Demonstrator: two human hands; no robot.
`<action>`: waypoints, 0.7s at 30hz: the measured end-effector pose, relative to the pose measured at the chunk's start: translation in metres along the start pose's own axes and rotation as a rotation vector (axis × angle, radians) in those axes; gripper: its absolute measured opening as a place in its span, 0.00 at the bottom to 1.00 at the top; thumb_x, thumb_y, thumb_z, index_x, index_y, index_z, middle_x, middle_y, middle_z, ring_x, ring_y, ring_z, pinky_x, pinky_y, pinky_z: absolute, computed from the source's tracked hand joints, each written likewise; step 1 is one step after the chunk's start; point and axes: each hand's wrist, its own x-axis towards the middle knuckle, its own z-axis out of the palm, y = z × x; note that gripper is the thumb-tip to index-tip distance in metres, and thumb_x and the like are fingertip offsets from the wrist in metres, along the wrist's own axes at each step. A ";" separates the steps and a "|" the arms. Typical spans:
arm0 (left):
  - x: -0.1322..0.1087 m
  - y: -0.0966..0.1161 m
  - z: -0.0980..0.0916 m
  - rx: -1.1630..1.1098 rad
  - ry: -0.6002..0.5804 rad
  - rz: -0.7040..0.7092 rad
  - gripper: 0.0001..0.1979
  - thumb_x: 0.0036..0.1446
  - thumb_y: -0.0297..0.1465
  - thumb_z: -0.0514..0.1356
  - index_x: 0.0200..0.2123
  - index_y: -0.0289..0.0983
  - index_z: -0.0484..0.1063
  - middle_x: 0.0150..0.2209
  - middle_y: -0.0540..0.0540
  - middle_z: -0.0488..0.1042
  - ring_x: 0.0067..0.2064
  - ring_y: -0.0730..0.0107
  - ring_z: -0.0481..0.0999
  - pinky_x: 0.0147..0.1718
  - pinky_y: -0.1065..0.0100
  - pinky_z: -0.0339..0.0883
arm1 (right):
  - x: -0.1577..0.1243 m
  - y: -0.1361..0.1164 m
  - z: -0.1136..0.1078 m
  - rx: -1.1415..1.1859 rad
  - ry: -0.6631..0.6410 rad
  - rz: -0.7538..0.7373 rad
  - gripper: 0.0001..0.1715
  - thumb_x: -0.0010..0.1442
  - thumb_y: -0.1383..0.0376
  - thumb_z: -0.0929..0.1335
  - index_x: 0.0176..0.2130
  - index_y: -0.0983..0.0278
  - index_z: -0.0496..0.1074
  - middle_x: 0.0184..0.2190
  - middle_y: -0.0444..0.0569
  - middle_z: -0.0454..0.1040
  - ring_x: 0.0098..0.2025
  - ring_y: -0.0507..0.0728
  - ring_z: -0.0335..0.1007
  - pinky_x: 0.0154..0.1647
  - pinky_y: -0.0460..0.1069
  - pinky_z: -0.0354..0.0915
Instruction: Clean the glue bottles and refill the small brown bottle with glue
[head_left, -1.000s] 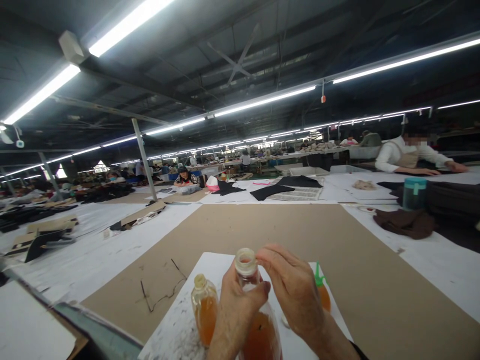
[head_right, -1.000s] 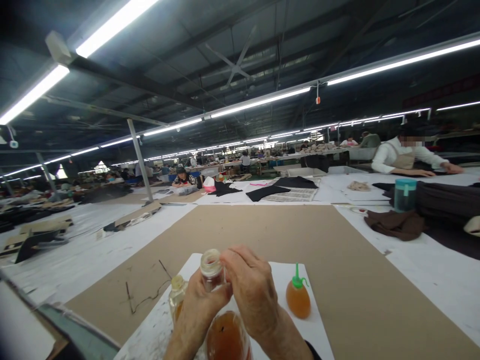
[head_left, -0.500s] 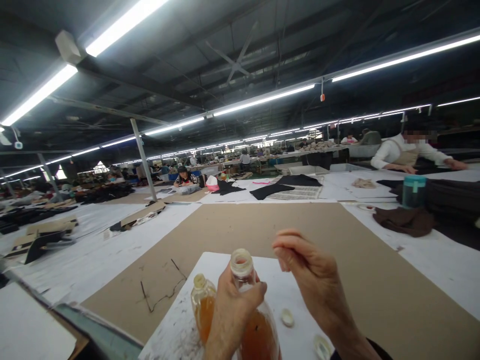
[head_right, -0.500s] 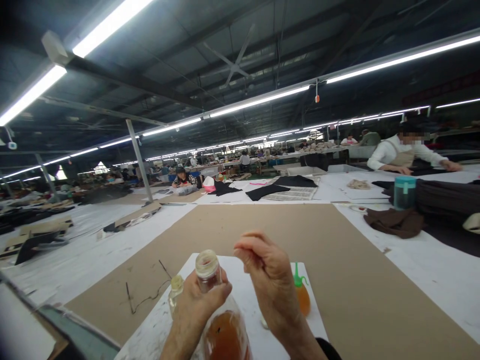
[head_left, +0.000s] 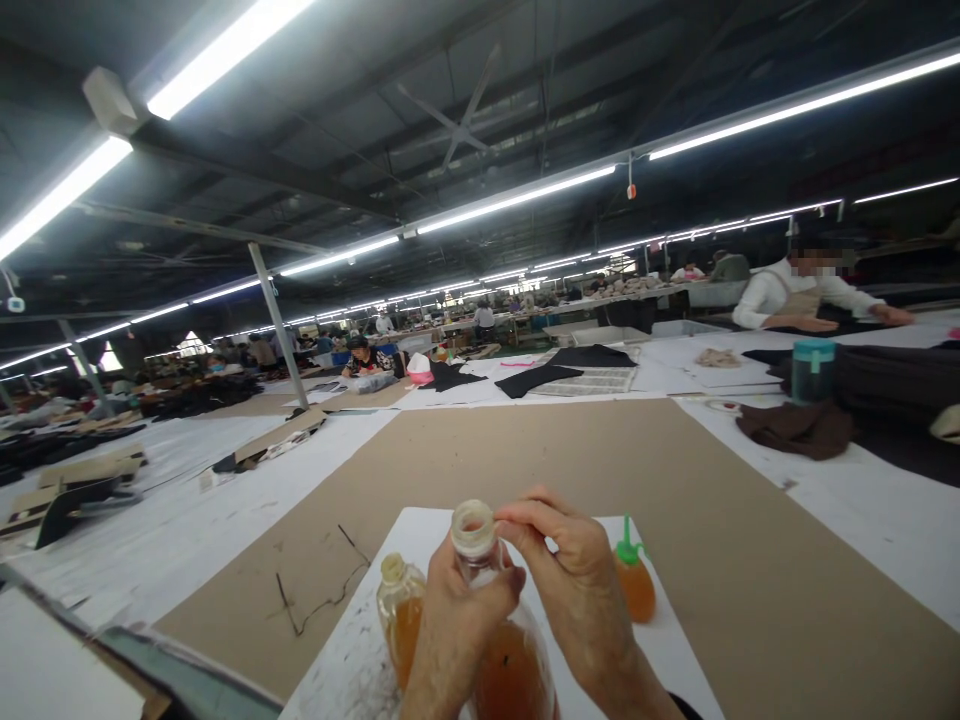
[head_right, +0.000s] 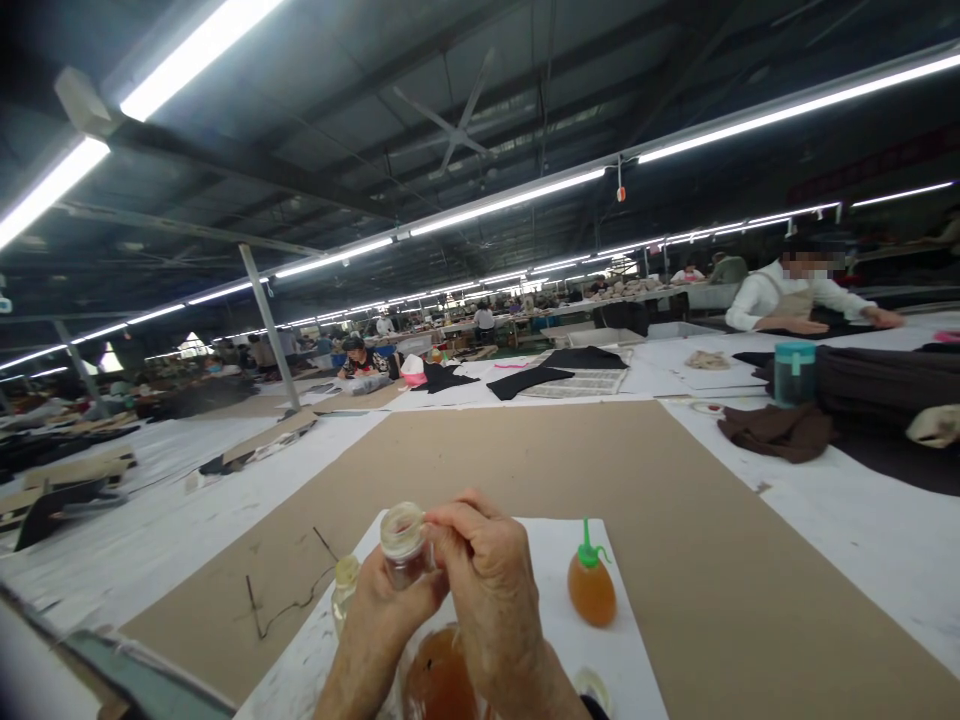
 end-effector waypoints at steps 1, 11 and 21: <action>0.000 0.001 0.000 0.029 -0.001 0.009 0.07 0.34 0.23 0.61 0.20 0.35 0.65 0.18 0.54 0.66 0.23 0.72 0.65 0.23 0.72 0.57 | 0.000 -0.001 0.000 -0.026 0.001 -0.005 0.10 0.56 0.71 0.66 0.26 0.62 0.73 0.25 0.42 0.68 0.26 0.50 0.66 0.26 0.43 0.60; 0.000 -0.003 -0.007 0.034 -0.049 0.063 0.06 0.35 0.25 0.60 0.22 0.35 0.65 0.20 0.53 0.66 0.24 0.72 0.65 0.23 0.72 0.59 | -0.001 -0.002 0.003 -0.169 -0.090 -0.143 0.14 0.60 0.71 0.62 0.25 0.63 0.71 0.25 0.43 0.66 0.25 0.50 0.63 0.27 0.44 0.57; -0.006 0.001 -0.008 0.013 -0.077 -0.001 0.05 0.36 0.27 0.60 0.22 0.35 0.67 0.19 0.52 0.66 0.23 0.73 0.64 0.23 0.72 0.58 | -0.001 -0.016 -0.024 0.010 0.078 -0.149 0.07 0.56 0.68 0.67 0.27 0.62 0.74 0.24 0.42 0.69 0.25 0.50 0.66 0.24 0.42 0.63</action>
